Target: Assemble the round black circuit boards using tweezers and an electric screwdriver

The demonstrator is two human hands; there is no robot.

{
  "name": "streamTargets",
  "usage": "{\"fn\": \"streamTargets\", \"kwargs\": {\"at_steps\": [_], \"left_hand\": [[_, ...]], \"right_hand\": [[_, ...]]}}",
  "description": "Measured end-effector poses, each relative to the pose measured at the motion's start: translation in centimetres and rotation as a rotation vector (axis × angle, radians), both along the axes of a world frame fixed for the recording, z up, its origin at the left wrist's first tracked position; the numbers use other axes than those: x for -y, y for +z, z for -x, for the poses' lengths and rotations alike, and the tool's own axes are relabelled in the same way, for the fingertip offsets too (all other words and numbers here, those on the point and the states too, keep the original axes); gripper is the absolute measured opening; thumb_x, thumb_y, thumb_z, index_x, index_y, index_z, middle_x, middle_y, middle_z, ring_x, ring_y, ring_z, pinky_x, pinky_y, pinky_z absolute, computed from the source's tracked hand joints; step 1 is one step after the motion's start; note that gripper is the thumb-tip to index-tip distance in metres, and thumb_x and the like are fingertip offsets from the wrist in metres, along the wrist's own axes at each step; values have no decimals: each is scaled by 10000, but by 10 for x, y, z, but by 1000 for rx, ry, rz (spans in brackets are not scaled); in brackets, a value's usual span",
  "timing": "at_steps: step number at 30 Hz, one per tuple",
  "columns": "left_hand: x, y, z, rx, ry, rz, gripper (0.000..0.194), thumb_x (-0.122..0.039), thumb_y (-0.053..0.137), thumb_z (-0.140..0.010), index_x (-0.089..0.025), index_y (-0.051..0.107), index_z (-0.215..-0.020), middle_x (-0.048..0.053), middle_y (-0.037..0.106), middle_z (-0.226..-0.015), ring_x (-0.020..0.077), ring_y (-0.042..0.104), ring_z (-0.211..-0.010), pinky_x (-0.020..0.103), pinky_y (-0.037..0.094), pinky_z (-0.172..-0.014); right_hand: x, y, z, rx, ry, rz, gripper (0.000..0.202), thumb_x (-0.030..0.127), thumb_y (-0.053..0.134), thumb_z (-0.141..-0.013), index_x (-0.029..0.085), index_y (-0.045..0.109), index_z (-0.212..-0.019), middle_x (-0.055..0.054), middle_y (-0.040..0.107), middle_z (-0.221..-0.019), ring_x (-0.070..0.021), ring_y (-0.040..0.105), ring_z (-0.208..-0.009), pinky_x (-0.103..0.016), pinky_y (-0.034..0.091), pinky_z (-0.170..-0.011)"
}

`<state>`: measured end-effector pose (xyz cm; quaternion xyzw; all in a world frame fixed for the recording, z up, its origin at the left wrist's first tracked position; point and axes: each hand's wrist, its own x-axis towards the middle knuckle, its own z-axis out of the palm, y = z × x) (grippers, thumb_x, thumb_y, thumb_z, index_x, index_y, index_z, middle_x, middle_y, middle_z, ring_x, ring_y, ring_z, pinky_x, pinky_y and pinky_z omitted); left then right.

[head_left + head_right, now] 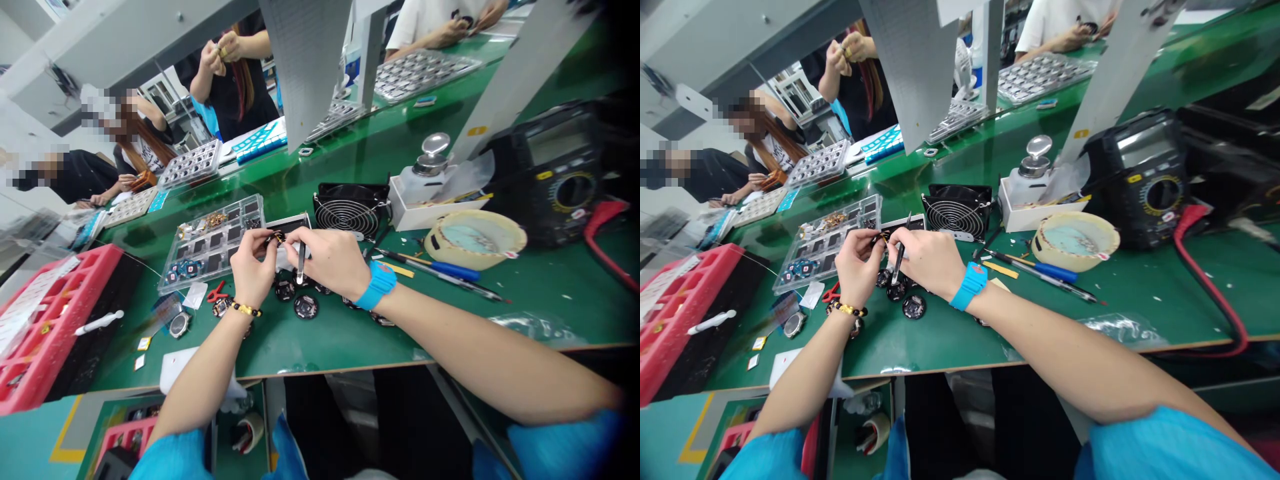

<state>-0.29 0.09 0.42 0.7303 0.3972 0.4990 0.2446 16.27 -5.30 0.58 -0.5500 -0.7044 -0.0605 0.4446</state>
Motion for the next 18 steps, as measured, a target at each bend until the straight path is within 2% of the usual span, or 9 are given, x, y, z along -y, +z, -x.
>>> {"fn": "streamTargets", "kwargs": {"at_steps": [18], "left_hand": [[-3, 3, 1, 103, -53, 166, 89, -209, 725, -874, -203, 683, -952, 49, 767, -896, 173, 743, -795, 259, 597, -670]], "right_hand": [[-1, -1, -1, 0, 28, -13, 127, 271, 626, -969, 205, 725, -925, -19, 800, -797, -177, 718, -678, -302, 396, -613]]}}
